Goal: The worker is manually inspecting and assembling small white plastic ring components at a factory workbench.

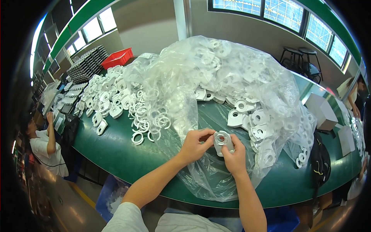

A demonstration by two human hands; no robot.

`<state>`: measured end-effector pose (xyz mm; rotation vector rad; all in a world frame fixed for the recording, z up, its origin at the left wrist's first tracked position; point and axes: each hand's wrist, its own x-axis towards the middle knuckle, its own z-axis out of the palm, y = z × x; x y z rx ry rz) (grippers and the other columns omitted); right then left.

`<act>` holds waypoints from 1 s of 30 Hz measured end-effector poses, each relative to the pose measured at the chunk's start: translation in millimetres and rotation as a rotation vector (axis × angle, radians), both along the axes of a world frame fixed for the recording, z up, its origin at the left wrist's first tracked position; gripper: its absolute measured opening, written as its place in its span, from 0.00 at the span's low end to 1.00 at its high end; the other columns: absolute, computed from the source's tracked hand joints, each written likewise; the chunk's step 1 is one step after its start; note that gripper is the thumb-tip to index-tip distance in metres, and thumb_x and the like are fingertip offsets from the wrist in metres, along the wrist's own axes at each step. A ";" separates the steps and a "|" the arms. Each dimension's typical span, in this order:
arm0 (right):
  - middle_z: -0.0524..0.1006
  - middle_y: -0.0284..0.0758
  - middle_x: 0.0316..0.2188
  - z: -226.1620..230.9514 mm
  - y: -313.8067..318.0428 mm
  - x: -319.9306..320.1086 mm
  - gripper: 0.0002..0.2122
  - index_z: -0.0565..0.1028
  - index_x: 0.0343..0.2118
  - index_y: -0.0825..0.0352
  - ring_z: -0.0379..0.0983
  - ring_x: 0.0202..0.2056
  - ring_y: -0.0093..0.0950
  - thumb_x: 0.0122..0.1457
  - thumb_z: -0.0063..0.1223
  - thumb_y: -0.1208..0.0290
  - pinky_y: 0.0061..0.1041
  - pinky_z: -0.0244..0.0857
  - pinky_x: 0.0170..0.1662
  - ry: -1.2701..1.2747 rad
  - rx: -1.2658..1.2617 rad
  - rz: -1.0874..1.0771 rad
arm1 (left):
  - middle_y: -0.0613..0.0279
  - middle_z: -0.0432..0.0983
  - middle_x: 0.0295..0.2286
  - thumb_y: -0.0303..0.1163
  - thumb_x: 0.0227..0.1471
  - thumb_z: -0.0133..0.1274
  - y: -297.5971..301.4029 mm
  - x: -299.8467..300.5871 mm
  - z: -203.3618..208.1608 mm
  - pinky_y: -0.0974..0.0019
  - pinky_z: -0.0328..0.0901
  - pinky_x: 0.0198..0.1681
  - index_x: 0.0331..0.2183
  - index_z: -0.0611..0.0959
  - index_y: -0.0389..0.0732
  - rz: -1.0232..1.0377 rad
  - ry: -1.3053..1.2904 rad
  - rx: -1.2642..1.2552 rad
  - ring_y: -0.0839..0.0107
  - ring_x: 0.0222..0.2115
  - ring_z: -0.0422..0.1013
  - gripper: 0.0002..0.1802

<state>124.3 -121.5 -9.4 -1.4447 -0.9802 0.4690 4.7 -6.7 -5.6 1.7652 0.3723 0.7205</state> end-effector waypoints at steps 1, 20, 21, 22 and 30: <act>0.76 0.38 0.26 1.1 -0.3 -0.2 0.10 0.72 0.35 0.70 0.71 0.29 0.26 0.47 0.48 0.76 0.25 0.64 0.35 0.000 -0.002 0.002 | 0.65 0.76 0.28 0.23 0.53 0.47 -0.4 0.1 0.1 0.76 0.66 0.32 0.38 0.78 0.31 0.000 0.000 0.000 0.81 0.27 0.71 0.10; 0.70 0.31 0.21 -10.7 -1.1 5.0 0.09 0.72 0.28 0.71 0.63 0.26 0.16 0.59 0.40 0.73 0.18 0.56 0.29 -0.034 -0.101 0.112 | 0.62 0.74 0.28 0.24 0.51 0.50 -0.5 3.0 0.0 0.74 0.65 0.33 0.32 0.80 0.30 0.010 0.043 0.052 0.78 0.29 0.71 0.08; 0.70 0.32 0.21 -9.3 -0.2 4.4 0.09 0.72 0.28 0.71 0.63 0.26 0.16 0.59 0.40 0.73 0.19 0.57 0.29 -0.039 -0.115 0.112 | 0.62 0.74 0.28 0.24 0.51 0.49 1.4 1.9 -1.8 0.74 0.65 0.33 0.32 0.79 0.30 0.017 0.046 0.069 0.79 0.29 0.71 0.07; 0.70 0.32 0.21 -8.3 1.0 2.4 0.09 0.72 0.28 0.70 0.63 0.26 0.16 0.59 0.40 0.72 0.20 0.57 0.29 -0.042 -0.129 0.116 | 0.62 0.74 0.28 0.24 0.51 0.49 2.6 -0.1 -3.1 0.74 0.65 0.33 0.32 0.79 0.30 0.025 0.048 0.071 0.79 0.29 0.71 0.07; 0.73 0.32 0.26 -21.0 1.6 9.7 0.15 0.72 0.34 0.70 0.68 0.28 0.20 0.63 0.36 0.63 0.19 0.61 0.28 0.174 0.033 0.094 | 0.51 0.74 0.35 0.23 0.42 0.57 -6.7 -15.5 13.9 0.66 0.68 0.34 0.47 0.72 0.36 0.028 0.040 0.295 0.64 0.33 0.73 0.26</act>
